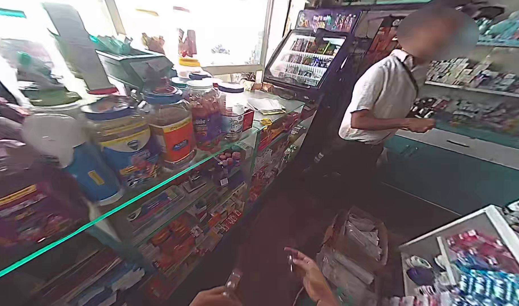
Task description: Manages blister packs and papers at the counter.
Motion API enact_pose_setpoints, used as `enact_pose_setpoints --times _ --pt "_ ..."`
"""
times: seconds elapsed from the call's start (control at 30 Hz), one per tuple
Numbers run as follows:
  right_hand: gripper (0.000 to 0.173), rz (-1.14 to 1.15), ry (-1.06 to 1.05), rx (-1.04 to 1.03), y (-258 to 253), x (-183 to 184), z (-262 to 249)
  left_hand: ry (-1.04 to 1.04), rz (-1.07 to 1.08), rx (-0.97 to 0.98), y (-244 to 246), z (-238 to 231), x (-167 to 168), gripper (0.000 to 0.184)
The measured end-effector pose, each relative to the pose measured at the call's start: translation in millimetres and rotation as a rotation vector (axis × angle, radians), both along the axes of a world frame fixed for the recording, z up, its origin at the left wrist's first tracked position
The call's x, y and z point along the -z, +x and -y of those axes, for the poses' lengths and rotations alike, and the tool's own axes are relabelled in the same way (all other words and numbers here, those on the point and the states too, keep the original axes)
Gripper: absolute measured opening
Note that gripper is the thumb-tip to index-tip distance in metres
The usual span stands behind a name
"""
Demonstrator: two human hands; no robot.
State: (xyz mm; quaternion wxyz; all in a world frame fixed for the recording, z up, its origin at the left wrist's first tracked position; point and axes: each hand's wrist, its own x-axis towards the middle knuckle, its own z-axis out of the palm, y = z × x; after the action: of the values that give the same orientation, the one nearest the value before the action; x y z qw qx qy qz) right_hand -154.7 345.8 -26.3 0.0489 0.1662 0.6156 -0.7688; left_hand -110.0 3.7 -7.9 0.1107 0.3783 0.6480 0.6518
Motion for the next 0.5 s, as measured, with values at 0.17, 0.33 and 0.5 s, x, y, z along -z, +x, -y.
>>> enact_pose_setpoints --times 0.17,0.33,0.5 --pt "0.025 -0.274 0.093 0.247 -68.2 -83.1 -13.8 0.154 0.148 -0.084 -120.7 -66.3 -7.8 0.029" --pt "0.025 -0.370 0.080 0.391 -151.8 -87.6 -63.3 0.225 0.385 0.016 -249.7 -151.0 -18.2 0.064" --pt "0.025 -0.434 0.204 0.371 -274.3 -83.2 -145.6 0.195 0.296 -0.078 -384.3 -228.8 -32.5 0.028"
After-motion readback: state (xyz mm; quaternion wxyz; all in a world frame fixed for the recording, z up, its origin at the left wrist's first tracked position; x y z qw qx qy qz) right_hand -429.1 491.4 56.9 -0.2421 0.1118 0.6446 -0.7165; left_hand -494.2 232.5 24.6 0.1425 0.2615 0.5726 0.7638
